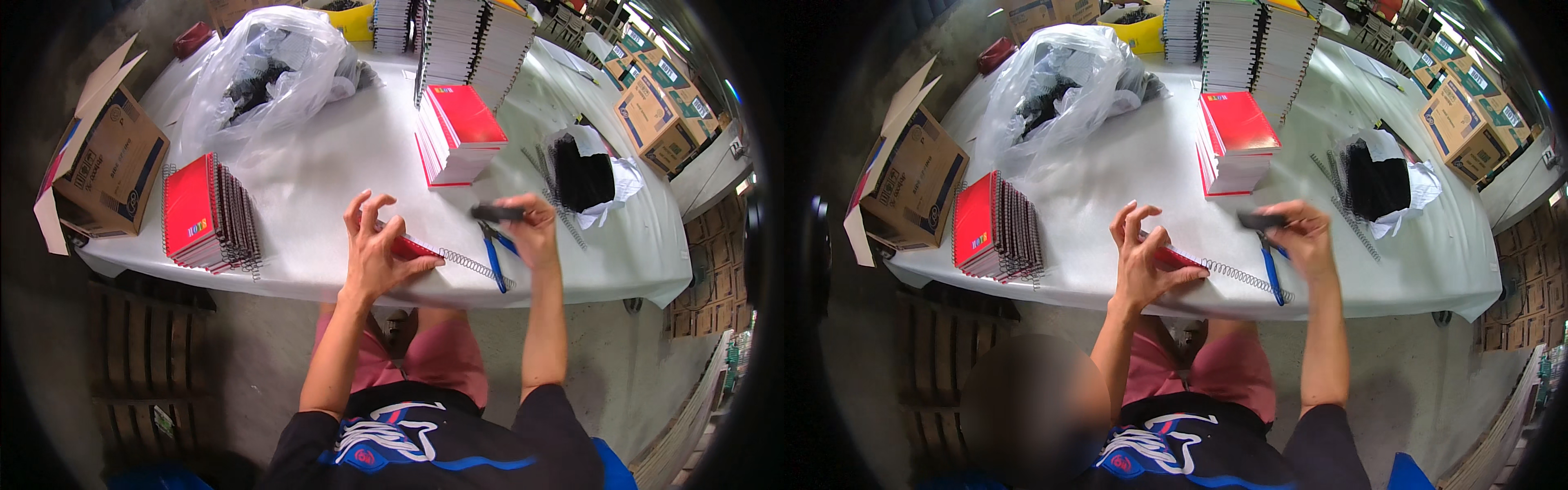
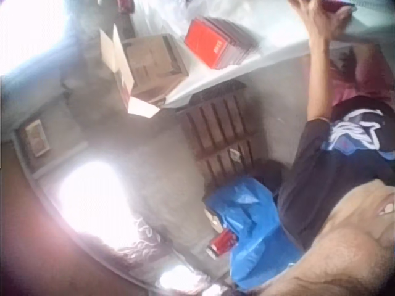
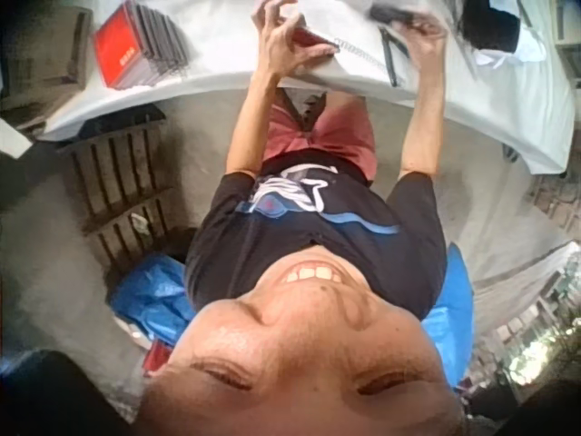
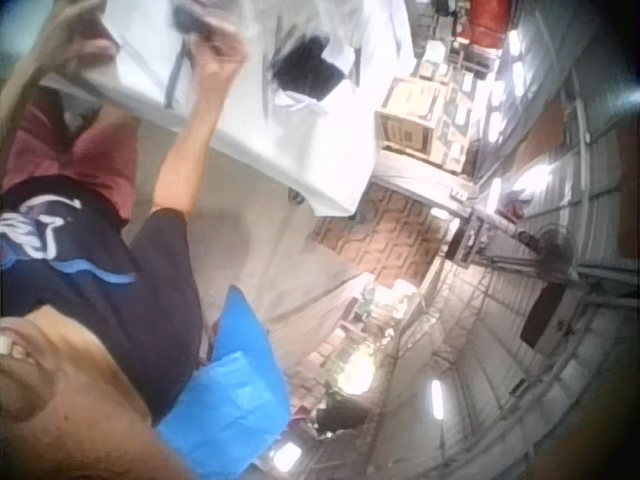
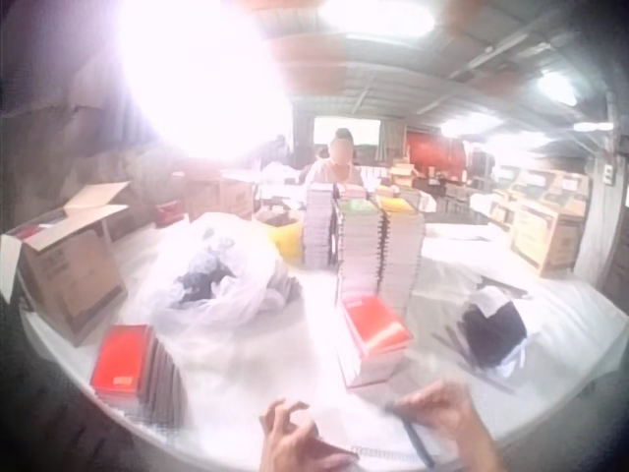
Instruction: The person assembles spiral-bound notebooks by inserting metal coils into the punched holes of red notebook covers. They use pliers to secure the coils and stack the completed notebooks on the table. The process is repeated for multiple notebooks throughout the clip.
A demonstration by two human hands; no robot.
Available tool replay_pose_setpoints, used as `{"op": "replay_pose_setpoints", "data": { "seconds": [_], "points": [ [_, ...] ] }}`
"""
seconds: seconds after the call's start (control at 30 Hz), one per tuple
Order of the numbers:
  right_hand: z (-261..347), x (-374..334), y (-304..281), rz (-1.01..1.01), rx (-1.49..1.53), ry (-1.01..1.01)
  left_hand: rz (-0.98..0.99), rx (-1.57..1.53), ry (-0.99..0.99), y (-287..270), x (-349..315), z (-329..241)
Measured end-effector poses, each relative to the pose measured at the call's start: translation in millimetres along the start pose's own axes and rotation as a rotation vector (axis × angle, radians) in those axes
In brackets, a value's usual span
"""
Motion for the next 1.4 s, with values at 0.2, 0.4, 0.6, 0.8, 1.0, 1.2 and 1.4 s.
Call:
{"op": "replay_pose_setpoints", "data": {
  "seconds": [0.2, 0.4, 0.6, 0.8, 1.0, 1.2, 1.4],
  "points": [
    [-13.0, 4.1, 12.5, 0.244, -0.184, 0.107, 0.009, -0.068, 0.009, 0.3, 0.4, 1.3],
    [-4.1, 12.2, 22.4, 0.143, -0.581, 0.291, -0.004, -0.052, 0.034, 0.3, -0.2, 4.6],
    [-3.9, 18.9, 32.1, 0.151, -0.673, 0.276, 0.007, -0.073, 0.041, -0.2, 1.5, 5.4],
    [-3.5, 22.0, 38.3, 0.165, -0.723, 0.359, 0.038, -0.144, 0.029, -1.4, 4.5, 11.1],
    [-4.0, 21.1, 54.6, 0.077, -0.748, 0.502, 0.028, -0.222, -0.025, 5.7, 5.8, 21.7],
    [-5.0, 23.7, 62.9, 0.15, -0.792, 0.461, -0.015, -0.479, -0.183, 9.5, 10.5, 24.8],
    [-9.0, 23.1, 70.7, 0.141, -0.472, 0.342, -0.006, -0.55, -0.262, 22.5, 4.0, 41.5]
  ]
}}
Point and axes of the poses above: each hand's wrist, its own x-axis towards the middle knuckle, its own y-axis out of the palm, z = x × y, the point moved 1 cm from there along x, towards the middle knuckle, and after that the axes turned 2 degrees about y, right-handed, at the moved point
